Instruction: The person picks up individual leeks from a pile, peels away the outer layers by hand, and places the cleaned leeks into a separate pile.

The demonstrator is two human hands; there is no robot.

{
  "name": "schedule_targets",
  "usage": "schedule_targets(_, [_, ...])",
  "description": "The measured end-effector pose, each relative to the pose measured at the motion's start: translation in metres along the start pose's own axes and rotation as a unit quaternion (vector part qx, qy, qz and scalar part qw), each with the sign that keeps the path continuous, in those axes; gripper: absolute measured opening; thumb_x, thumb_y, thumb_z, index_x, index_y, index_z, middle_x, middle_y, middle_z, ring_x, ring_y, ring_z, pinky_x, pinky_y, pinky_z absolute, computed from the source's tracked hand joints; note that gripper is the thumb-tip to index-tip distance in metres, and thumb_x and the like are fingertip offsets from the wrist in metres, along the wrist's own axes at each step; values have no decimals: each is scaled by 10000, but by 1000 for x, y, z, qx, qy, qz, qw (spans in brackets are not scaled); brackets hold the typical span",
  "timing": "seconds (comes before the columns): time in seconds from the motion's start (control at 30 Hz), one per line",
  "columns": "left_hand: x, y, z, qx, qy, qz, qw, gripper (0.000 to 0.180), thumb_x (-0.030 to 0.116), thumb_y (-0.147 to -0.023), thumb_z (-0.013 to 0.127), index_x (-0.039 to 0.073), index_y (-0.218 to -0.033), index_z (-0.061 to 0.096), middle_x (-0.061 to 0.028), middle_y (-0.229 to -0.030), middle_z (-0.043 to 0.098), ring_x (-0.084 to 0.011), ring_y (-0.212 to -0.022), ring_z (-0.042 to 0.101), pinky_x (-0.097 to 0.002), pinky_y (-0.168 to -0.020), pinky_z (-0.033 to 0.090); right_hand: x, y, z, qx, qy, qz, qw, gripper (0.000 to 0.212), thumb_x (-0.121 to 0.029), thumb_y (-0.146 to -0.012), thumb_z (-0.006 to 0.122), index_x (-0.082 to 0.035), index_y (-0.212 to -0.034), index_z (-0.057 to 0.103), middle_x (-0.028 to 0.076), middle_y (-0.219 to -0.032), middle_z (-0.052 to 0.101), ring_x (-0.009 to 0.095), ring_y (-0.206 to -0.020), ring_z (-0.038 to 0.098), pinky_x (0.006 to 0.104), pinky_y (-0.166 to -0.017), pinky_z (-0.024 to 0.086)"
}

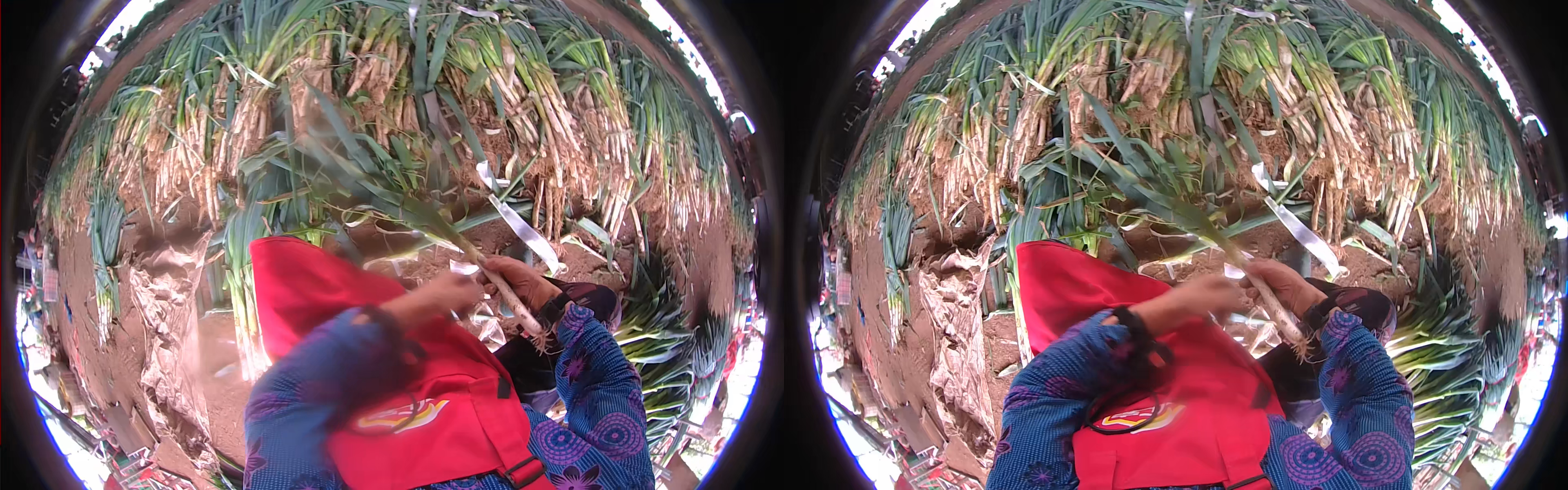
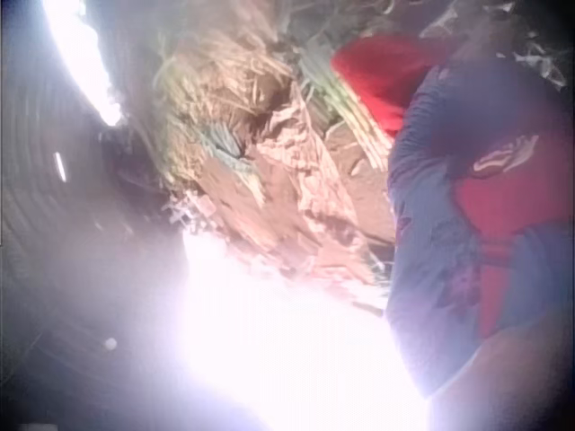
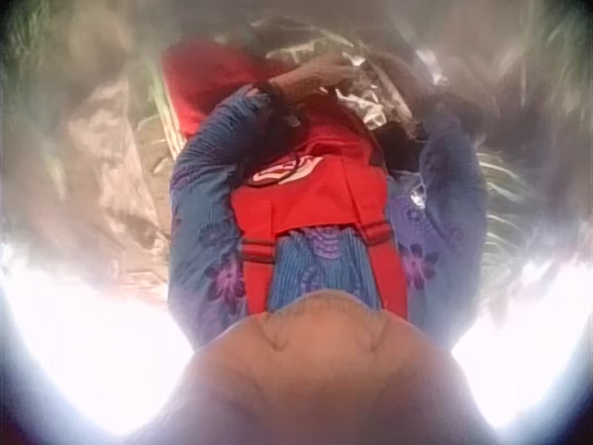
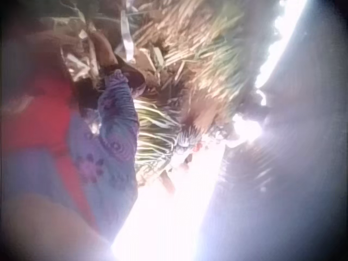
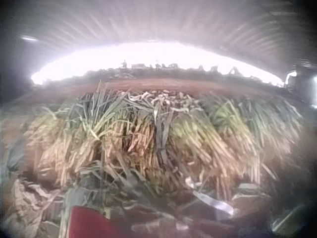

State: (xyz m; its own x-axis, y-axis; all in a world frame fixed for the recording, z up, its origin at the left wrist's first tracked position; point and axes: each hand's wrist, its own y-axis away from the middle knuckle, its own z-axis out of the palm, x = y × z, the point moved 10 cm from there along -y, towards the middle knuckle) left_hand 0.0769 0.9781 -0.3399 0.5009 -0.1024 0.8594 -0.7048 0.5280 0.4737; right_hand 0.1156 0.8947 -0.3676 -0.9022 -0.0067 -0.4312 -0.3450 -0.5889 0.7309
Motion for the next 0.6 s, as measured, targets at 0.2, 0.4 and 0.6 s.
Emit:
schedule_targets(0.2, [-29,11,-113,266,322,-52,907,483,476,-912,469,73,-1175,514,-88,-1049,558,-234,-867,575,-358,-675,518,-19,62,32,-16,-66,-49,996,212,-261,-961,460,-60,-1026,460,58,-736,561,100,-477,464,212,-368,348])
schedule_targets(0.4, [6,-33,-73,176,354,6,919,415,460,-912,498,89,-1090,547,-53,-1015,591,-212,-886,592,-358,-696,515,-13,137,49,99,144,-134,975,386,-194,-857,565,-52,-1204,476,-8,-760,523,60,-598,492,189,-494,407])
schedule_targets(0.6, [69,-53,-6,67,420,89,901,192,139,-869,609,65,-1038,555,-60,-990,614,-193,-885,617,-354,-741,535,-32,202,46,277,564,-284,725,527,-115,-806,606,-14,-1294,435,93,-982,634,180,-790,624,302,-726,505])
